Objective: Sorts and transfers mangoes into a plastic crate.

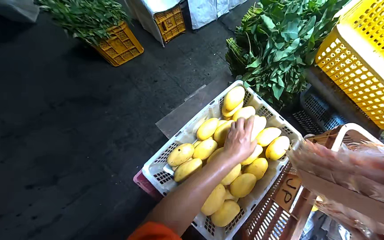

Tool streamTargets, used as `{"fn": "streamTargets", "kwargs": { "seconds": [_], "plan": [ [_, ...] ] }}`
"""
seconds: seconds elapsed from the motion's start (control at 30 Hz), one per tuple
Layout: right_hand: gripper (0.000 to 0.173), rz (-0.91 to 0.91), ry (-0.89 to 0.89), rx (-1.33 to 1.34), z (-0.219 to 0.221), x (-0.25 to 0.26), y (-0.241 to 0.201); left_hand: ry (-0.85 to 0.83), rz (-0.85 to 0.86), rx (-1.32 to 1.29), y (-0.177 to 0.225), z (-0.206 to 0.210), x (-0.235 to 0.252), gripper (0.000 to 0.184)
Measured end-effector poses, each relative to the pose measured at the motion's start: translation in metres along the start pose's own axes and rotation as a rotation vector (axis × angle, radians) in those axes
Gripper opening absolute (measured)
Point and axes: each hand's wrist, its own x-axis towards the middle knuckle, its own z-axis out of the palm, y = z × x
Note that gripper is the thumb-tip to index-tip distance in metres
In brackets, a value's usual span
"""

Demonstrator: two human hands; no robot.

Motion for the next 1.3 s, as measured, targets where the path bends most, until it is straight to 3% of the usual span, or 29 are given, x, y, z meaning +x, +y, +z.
{"fn": "streamTargets", "kwargs": {
  "seconds": [0.07, 0.17, 0.23, 0.27, 0.33, 0.43, 0.57, 0.67, 0.73, 0.83, 0.9, 0.97, 1.03, 1.1, 1.2, 1.3],
  "plan": [
    [0.071, -0.037, 0.098, -0.159, 0.007, 0.002, -0.023, 0.165, 0.097, 0.118, -0.014, 0.013, 0.040, 0.076],
    [0.060, 0.057, 0.162, -0.257, 0.009, -0.003, -0.039, 0.122, 0.150, 0.286, -0.043, 0.037, 0.083, 0.073],
    [0.055, 0.050, 0.199, -0.302, 0.012, 0.001, -0.036, 0.137, 0.178, 0.300, -0.051, 0.046, 0.089, 0.072],
    [0.056, -0.005, 0.165, -0.283, 0.014, 0.006, -0.046, 0.135, 0.176, 0.307, -0.051, 0.045, 0.088, 0.073],
    [0.056, 0.083, 0.167, -0.166, 0.029, 0.018, -0.105, 0.100, 0.156, 0.310, -0.049, 0.040, 0.085, 0.076],
    [0.051, 0.029, 0.082, -0.159, 0.017, 0.016, -0.125, 0.075, 0.147, 0.265, -0.045, 0.033, 0.081, 0.081],
    [0.039, 0.370, -0.007, -0.094, 0.014, 0.025, -0.199, 0.043, 0.167, 0.297, -0.039, 0.022, 0.078, 0.071],
    [0.039, 0.291, 0.099, -0.065, 0.018, 0.018, -0.172, 0.074, 0.212, 0.291, -0.040, 0.021, 0.078, 0.067],
    [0.042, 0.345, 0.156, -0.088, 0.020, 0.015, -0.170, 0.068, 0.191, 0.275, -0.039, 0.022, 0.077, 0.068],
    [0.056, 0.629, 0.417, -0.179, 0.023, -0.021, -0.090, 0.064, 0.113, 0.240, -0.028, 0.019, 0.071, 0.073],
    [0.069, 0.831, 0.269, -0.277, 0.003, -0.034, -0.051, 0.069, 0.017, 0.177, -0.007, 0.010, 0.055, 0.078],
    [0.075, 0.817, 0.224, -0.291, -0.015, -0.041, 0.002, 0.056, -0.056, 0.107, 0.023, -0.006, 0.025, 0.074],
    [0.072, 0.682, 0.416, -0.215, -0.019, -0.050, 0.078, -0.040, -0.072, 0.107, 0.053, -0.022, -0.024, 0.047],
    [0.070, 0.609, 0.479, -0.057, -0.021, -0.052, 0.110, -0.160, 0.031, 0.178, 0.077, -0.034, -0.088, 0.025],
    [0.069, 0.585, 0.468, 0.062, -0.025, -0.050, 0.112, -0.338, 0.276, 0.119, 0.124, -0.035, -0.179, 0.035],
    [0.065, 0.572, 0.456, 0.055, -0.027, -0.049, 0.113, -0.552, 0.437, 0.012, 0.186, 0.007, -0.201, 0.029]
  ]
}}
